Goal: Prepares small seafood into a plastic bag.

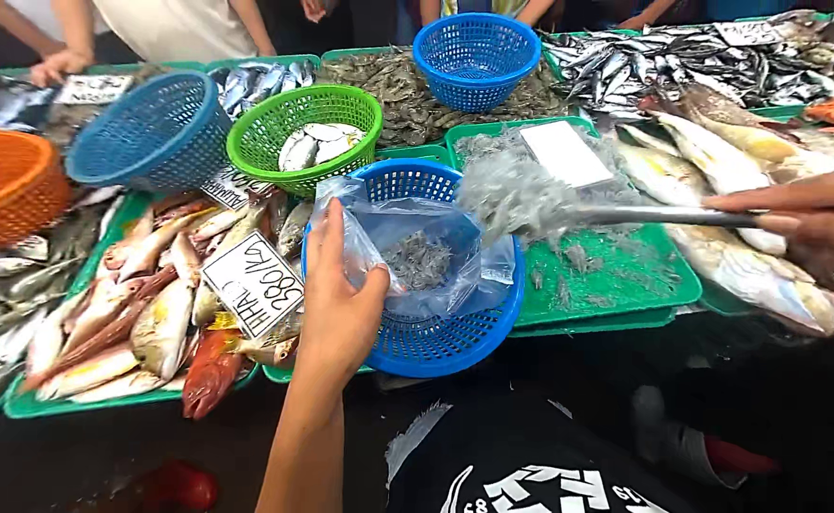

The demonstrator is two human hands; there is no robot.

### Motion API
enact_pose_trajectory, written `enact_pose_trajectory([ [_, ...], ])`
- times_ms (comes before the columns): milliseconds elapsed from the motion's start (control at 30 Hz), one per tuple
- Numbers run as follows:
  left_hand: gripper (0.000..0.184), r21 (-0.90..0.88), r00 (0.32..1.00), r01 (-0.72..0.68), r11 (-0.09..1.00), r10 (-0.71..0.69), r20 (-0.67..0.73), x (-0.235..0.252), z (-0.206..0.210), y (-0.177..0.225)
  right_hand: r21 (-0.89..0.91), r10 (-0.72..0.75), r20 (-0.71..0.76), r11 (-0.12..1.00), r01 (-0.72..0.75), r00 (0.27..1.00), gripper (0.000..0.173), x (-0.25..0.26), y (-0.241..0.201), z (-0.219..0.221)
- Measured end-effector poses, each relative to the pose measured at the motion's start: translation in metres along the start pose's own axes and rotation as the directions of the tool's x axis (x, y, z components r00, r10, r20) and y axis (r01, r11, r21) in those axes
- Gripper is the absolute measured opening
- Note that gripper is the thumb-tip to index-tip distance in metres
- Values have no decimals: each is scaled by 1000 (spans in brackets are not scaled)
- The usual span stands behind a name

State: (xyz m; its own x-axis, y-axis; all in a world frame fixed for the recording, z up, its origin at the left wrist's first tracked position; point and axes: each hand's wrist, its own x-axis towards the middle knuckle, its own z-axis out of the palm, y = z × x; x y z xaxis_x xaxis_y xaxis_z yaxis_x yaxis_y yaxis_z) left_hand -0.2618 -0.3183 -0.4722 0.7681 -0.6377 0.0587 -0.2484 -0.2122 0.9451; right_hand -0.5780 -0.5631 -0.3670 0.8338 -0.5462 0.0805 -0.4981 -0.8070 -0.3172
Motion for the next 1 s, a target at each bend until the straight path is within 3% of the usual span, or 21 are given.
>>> enact_pose_trajectory([
  [67, 90, -8, 1000, -12, 1000, 12, -2, -4, 0, 1, -127, -191, -20, 974, 187, 981, 30, 24, -29, 18],
  [233, 93, -54, 999, -43, 998, 42, -16, -14, -4, -4, -366, -279, 98, 882, 296, 955, 29, 67, -109, 95],
  [400, 89, -101, 997, -32, 994, 24, -77, -21, -18, -14, -465, -528, -139, 782, 415, 838, 34, 71, -96, 109],
  [567, 90, -102, 998, -29, 994, 23, -57, -21, -19, -14, -471, -556, -254, 786, 401, 792, 34, 50, -79, 112],
  [700, 87, -106, 998, -42, 994, 38, -41, -16, -23, -16, -342, -408, -320, 892, 297, 855, 32, 29, -65, 96],
  [867, 87, -151, 999, 5, 989, -10, -33, -9, -24, -14, -26, -21, -162, 1000, 17, 987, 26, 22, -33, 64],
  [1000, 83, -164, 999, 28, 986, -35, -40, -6, -25, -16, 211, 309, -14, 930, -300, 951, 24, 35, -6, 49],
])
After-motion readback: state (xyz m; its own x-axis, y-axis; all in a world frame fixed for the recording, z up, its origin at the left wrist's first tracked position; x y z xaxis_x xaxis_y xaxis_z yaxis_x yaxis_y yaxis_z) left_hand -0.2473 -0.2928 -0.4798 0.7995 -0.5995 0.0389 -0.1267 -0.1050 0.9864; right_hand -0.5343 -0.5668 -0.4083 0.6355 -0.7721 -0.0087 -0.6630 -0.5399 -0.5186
